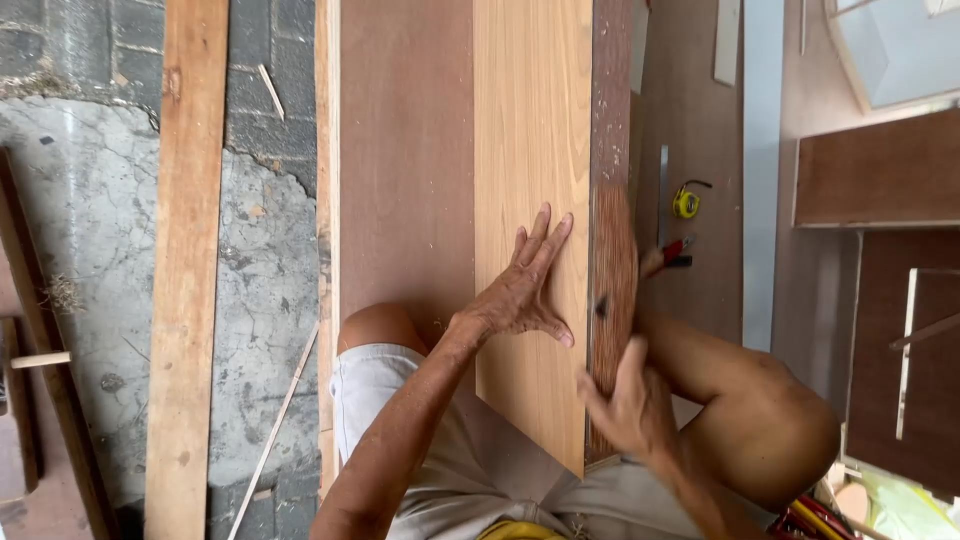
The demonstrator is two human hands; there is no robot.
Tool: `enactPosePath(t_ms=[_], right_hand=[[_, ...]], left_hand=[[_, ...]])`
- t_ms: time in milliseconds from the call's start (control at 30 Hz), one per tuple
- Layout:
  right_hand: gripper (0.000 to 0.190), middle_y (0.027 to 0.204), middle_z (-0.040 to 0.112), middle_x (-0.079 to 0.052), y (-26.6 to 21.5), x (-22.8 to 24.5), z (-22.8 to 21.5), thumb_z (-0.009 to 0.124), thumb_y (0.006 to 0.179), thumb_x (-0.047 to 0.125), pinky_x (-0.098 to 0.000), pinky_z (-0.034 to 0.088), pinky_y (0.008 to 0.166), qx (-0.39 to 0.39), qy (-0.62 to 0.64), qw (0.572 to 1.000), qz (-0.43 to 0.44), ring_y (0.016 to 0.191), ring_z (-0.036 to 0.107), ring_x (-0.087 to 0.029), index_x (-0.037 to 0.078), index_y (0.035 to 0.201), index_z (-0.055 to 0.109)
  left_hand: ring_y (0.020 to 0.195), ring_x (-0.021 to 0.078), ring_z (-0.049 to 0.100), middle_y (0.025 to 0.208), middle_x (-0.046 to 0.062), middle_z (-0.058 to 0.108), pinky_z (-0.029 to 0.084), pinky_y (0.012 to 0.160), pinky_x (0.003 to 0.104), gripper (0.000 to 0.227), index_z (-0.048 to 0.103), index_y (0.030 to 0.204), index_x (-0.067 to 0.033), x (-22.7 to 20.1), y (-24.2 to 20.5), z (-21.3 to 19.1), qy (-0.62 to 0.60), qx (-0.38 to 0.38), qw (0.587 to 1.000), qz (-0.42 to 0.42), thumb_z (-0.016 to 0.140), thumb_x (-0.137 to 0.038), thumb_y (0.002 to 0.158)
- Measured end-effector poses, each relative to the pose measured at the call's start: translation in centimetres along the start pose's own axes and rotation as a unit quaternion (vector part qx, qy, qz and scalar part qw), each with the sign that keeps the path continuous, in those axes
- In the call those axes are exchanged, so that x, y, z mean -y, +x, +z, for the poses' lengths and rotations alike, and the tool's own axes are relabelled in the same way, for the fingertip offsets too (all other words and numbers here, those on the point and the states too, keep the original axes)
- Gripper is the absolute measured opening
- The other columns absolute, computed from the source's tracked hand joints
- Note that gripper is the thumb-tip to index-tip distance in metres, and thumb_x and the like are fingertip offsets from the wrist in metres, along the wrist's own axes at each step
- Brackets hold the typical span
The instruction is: Using a manual hand plane to smooth and level the edge of a wooden board while sitting on the floor.
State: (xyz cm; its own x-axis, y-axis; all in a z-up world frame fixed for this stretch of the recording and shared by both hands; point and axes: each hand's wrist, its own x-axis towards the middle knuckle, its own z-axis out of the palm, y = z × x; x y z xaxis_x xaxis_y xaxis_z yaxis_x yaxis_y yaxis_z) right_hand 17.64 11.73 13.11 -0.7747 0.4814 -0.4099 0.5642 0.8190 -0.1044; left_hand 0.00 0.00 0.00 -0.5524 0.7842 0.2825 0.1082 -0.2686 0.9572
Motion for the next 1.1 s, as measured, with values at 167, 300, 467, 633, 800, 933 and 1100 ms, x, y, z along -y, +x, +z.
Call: enactPosePath(t_ms=[167, 300, 467, 633, 800, 933, 1100], right_hand=[[0.054, 0.069, 0.063, -0.009, 0.0, -1.9, 0.7, 0.071, 0.083, 0.047, -0.0478, 0.049, 0.050, 0.007, -0.006, 1.000, 0.027, 0.055, 0.063, -0.033, 0.011, 0.096, 0.033], [0.047, 0.070, 0.043, -0.001, 8.9, 3.4, -3.9, 0.064, 0.092, 0.049, -0.0363, 0.038, 0.045, 0.014, -0.004, 0.999, 0.041, 0.054, 0.044, -0.016, 0.010, 0.104, 0.040], [0.099, 0.151, 0.026, -0.050, 25.2, 12.2, -12.0, 0.063, 0.092, 0.044, -0.0650, 0.027, 0.116, -0.036, 0.018, 0.997, -0.073, 0.143, 0.030, -0.060, -0.025, 0.150, 0.021], [0.088, 0.145, 0.037, -0.045, 37.5, 14.6, -14.7, 0.065, 0.099, 0.045, -0.0611, 0.032, 0.112, -0.072, 0.006, 0.990, -0.120, 0.136, 0.038, -0.058, -0.021, 0.145, 0.032], [0.077, 0.160, 0.028, -0.035, 33.7, 17.0, -15.9, 0.060, 0.109, 0.034, -0.0668, 0.032, 0.114, -0.059, -0.030, 0.988, -0.138, 0.147, 0.029, -0.052, -0.009, 0.157, 0.018], [0.072, 0.134, 0.038, -0.042, 23.6, 10.7, -10.8, 0.063, 0.104, 0.034, -0.0623, 0.035, 0.091, -0.069, -0.035, 0.985, -0.156, 0.124, 0.042, -0.058, -0.014, 0.144, 0.027], [0.064, 0.083, 0.062, -0.040, 4.0, 3.8, -3.9, 0.066, 0.090, 0.044, -0.0456, 0.045, 0.048, -0.034, -0.001, 0.996, -0.080, 0.077, 0.067, -0.057, -0.008, 0.115, 0.040]], left_hand=[[0.151, 0.0381, -0.031, 0.163, 0.021, -0.032, -0.020, 0.120, 0.061, 0.149, -0.016, 0.159, -0.0207, -0.2, 0.0, 0.3, 0.005, -0.004, 1.000, -0.001, 0.089, -0.055, 0.059], [0.149, 0.0428, -0.034, 0.163, 0.022, -0.034, -0.021, 0.118, 0.062, 0.146, -0.016, 0.159, -0.0242, -0.9, 0.2, -0.3, -0.028, 0.003, 0.999, -0.022, 0.086, -0.053, 0.059], [0.143, 0.0626, -0.010, 0.168, 0.022, -0.015, 0.016, 0.121, 0.064, 0.151, 0.001, 0.162, -0.0268, -4.7, 0.9, -2.5, -0.034, 0.044, 0.979, -0.195, 0.091, -0.047, 0.042], [0.143, 0.0634, -0.011, 0.169, 0.021, -0.014, 0.015, 0.121, 0.064, 0.148, 0.003, 0.162, -0.0262, -4.9, 1.2, -2.8, -0.040, 0.047, 0.981, -0.185, 0.085, -0.053, 0.043], [0.144, 0.0659, -0.008, 0.170, 0.022, -0.012, 0.015, 0.121, 0.064, 0.148, 0.004, 0.162, -0.0292, -4.3, 1.3, -2.6, -0.040, 0.029, 0.984, -0.170, 0.090, -0.048, 0.043], [0.143, 0.0662, -0.009, 0.170, 0.022, -0.014, 0.012, 0.122, 0.065, 0.153, 0.003, 0.163, -0.0306, -3.4, 1.4, -2.3, -0.044, 0.022, 0.987, -0.156, 0.098, -0.042, 0.043], [0.143, 0.0674, -0.009, 0.169, 0.023, -0.016, 0.009, 0.123, 0.066, 0.158, 0.001, 0.164, -0.0296, -3.3, 1.1, -1.9, -0.021, 0.004, 0.993, -0.119, 0.103, -0.040, 0.045]])
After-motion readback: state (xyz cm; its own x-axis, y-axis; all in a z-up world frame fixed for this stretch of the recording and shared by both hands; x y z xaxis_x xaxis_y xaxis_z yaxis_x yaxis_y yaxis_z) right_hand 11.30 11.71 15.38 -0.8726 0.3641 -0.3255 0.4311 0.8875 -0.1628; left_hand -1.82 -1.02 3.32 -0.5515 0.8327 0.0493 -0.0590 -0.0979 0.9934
